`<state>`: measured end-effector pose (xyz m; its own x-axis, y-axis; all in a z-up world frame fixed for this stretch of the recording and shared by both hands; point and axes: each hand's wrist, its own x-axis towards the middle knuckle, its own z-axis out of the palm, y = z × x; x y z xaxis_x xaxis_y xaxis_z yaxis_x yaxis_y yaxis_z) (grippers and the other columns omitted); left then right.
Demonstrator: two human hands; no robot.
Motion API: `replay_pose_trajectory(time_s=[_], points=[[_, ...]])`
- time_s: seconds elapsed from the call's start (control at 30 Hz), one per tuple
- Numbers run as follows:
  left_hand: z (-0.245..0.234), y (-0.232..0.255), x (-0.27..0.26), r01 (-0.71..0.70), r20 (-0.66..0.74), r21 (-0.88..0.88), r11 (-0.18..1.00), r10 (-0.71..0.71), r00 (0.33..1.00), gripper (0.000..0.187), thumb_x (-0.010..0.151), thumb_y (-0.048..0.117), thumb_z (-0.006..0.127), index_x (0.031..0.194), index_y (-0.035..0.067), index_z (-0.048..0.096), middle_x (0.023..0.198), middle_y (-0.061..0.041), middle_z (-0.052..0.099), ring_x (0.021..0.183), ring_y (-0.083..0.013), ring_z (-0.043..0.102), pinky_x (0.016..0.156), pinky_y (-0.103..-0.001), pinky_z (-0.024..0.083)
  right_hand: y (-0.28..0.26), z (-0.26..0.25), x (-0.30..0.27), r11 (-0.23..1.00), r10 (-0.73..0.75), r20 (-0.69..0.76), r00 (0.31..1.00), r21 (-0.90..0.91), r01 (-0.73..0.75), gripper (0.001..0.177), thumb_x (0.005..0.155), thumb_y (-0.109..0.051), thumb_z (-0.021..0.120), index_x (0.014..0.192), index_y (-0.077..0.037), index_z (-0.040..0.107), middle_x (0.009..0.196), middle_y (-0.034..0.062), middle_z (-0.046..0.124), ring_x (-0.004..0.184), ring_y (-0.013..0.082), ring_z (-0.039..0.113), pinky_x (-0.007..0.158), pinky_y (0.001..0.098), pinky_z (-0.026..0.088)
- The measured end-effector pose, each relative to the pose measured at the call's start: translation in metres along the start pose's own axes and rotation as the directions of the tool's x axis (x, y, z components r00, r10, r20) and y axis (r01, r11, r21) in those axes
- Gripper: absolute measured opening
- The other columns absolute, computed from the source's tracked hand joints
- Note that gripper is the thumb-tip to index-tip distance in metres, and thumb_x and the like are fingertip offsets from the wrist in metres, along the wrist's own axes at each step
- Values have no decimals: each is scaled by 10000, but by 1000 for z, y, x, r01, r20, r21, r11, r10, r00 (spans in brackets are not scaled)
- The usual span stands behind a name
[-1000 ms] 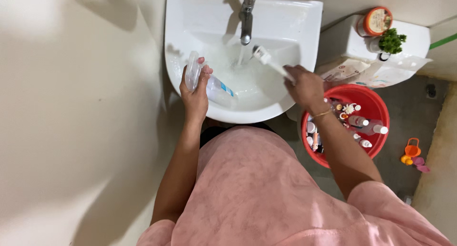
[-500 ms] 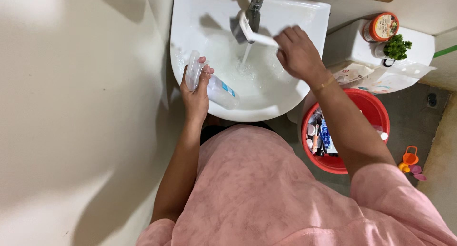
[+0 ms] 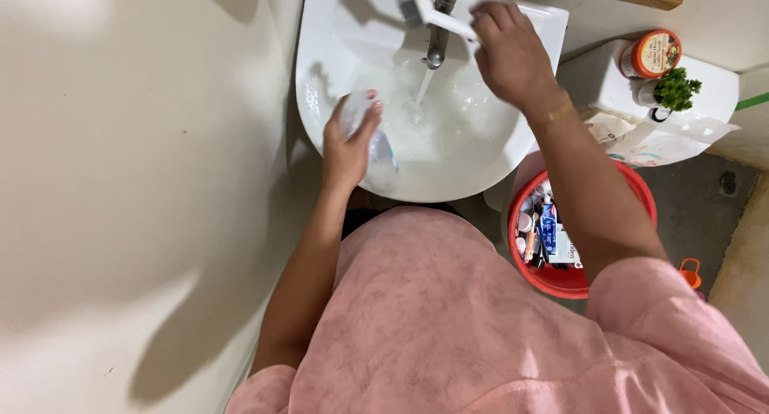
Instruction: The person scrubs a white bathroom sink with a brush while holding a spray bottle. They repeatedly spray the sink and scrub the basin and faucet area, then rinse the brush under running water.
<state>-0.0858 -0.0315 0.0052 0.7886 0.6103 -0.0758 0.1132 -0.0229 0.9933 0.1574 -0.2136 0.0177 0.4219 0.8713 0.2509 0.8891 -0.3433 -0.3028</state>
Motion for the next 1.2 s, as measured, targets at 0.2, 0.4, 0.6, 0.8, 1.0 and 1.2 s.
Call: replay_pose_trajectory(time_s=[0.2, 0.4, 0.6, 0.8, 1.0, 1.2], points=[[22, 25, 18, 64, 95, 192, 979, -83, 992, 394, 964, 356, 725, 1211, 52, 689, 1042, -108, 787, 951, -169, 751, 850, -314, 571, -5, 2, -78, 949, 303, 44, 952, 82, -305, 290, 952, -56, 621, 1237, -5, 596, 1148, 224, 656, 880, 455, 653, 776, 535, 530], [33, 23, 31, -133, 146, 322, 937, 89, 985, 370, 973, 334, 740, 1180, 32, 686, 1088, -139, 755, 990, -260, 738, 874, -365, 557, -9, 21, -151, 861, 494, 58, 867, 107, -498, 189, 1006, -100, 630, 1184, -39, 607, 1028, 213, 682, 834, 447, 677, 746, 544, 539], [37, 28, 39, -158, 182, 358, 920, 97, 978, 354, 973, 313, 734, 1175, 28, 676, 1067, -151, 748, 971, -277, 732, 859, -381, 553, -13, 24, -135, 921, 372, 16, 928, 122, -371, 292, 918, -59, 679, 1199, -9, 619, 1107, 219, 662, 1040, 432, 635, 897, 518, 523], [25, 37, 30, -99, 112, 346, 933, 64, 992, 322, 978, 298, 731, 1151, 30, 690, 1053, -139, 753, 959, -267, 737, 868, -376, 559, 18, 35, -9, 990, -139, -129, 982, -23, 137, 311, 873, -1, 689, 1163, 20, 580, 1505, 262, 562, 1414, 407, 498, 1169, 443, 436], [3, 39, 17, -28, 60, 391, 920, 5, 998, 325, 956, 298, 739, 1164, 52, 693, 1111, -115, 759, 1004, -270, 732, 877, -369, 547, 10, 45, 31, 975, 33, 135, 990, 215, -62, 363, 1004, -9, 633, 1351, 46, 538, 1506, 239, 528, 1393, 368, 512, 1178, 436, 469], [13, 36, 29, -47, 118, 384, 922, 2, 993, 322, 960, 302, 727, 1162, 55, 685, 1091, -118, 760, 975, -272, 747, 853, -369, 563, -9, 39, -16, 983, -68, 25, 997, 173, 63, 362, 869, 76, 625, 1223, 13, 578, 1488, 242, 547, 1414, 405, 488, 1168, 455, 450]])
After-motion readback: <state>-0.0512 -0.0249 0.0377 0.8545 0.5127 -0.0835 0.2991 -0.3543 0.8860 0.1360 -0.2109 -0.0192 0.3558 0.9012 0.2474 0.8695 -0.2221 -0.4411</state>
